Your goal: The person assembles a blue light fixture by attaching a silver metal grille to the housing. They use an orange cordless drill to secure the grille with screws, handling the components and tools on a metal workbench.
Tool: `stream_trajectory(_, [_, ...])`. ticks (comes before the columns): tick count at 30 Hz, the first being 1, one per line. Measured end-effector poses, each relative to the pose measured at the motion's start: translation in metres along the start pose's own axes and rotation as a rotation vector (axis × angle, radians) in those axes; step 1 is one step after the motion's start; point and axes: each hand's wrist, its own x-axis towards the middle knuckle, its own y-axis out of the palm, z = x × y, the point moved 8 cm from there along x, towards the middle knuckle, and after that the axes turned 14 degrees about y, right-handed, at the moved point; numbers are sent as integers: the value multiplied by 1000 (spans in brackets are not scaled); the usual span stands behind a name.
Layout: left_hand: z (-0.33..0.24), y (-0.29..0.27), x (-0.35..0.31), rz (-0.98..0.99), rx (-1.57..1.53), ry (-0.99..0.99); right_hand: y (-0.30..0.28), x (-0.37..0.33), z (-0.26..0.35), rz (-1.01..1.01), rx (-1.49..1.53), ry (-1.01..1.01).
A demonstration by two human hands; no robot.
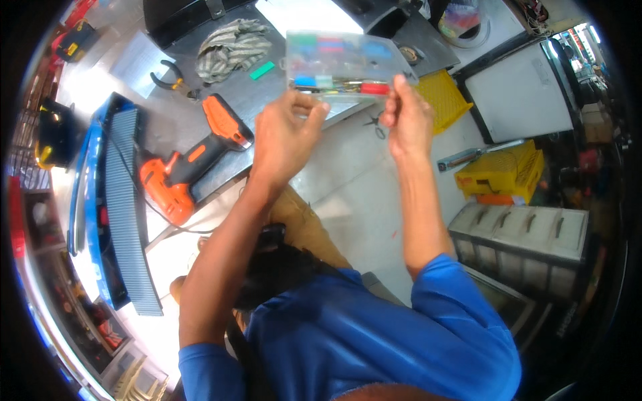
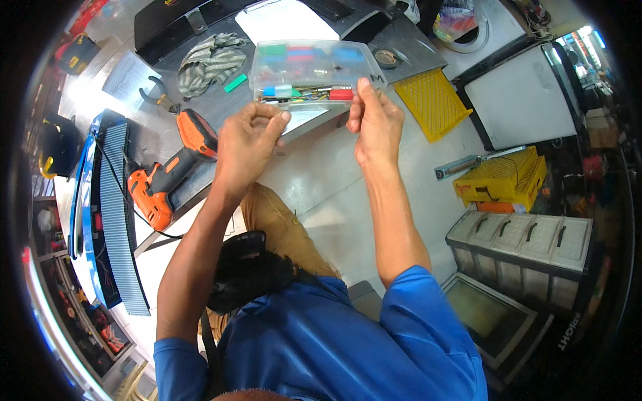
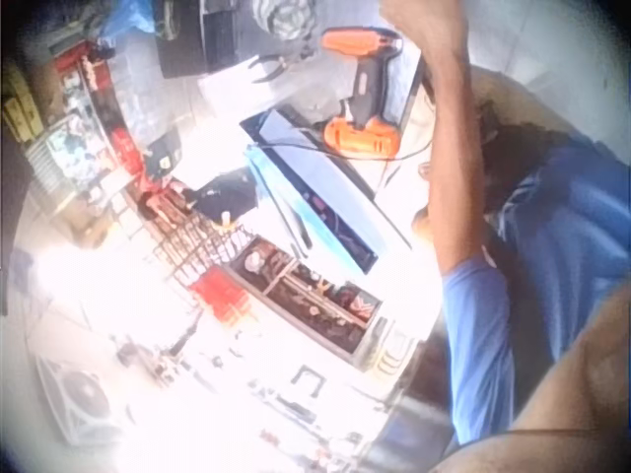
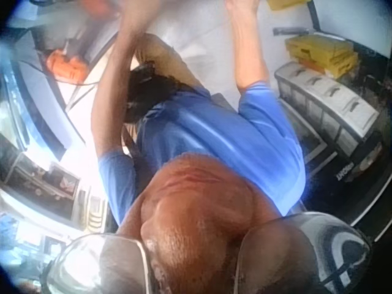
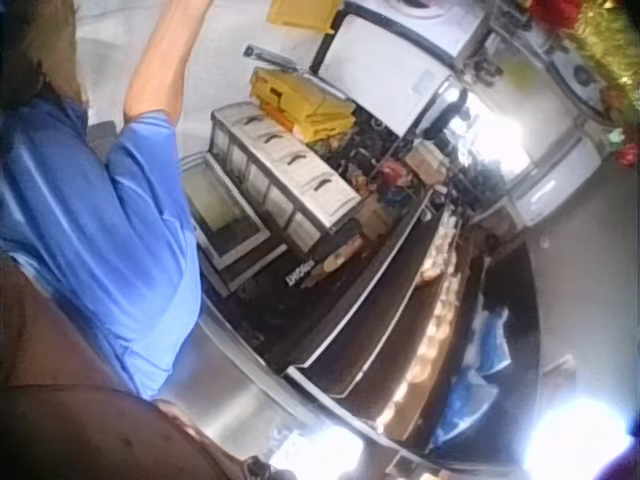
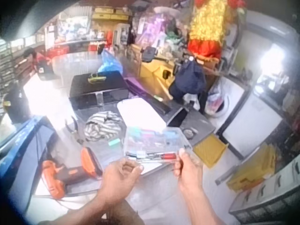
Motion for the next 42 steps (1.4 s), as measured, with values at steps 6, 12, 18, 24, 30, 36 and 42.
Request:
stream_trajectory(6, [-38, -6, 15, 1, 594, 482, 15, 1, 29, 65, -27, -57])
stream_trajectory(12, [-19, 4, 60, 242, 744, 415, 19, 6, 37, 73, -35, -26])
stream_trajectory(18, [-21, 16, 92, 497, 817, 475, 22, 7, 36, 157, -67, -69])
stream_trajectory(24, [-29, 15, 68, 438, 934, 590, 11, 12, 28, 158, -138, -91])
stream_trajectory(30, [-77, -16, -1, -10, 719, 787, -4, 22, 15, 201, -199, -3])
stream_trajectory(36, [-78, -59, -123, -70, 258, 429, 5, -49, -4, 329, -836, 179])
stream_trajectory(42, [-59, -137, -237, -238, -113, 69, 180, -160, -28, 815, -1170, -1002])
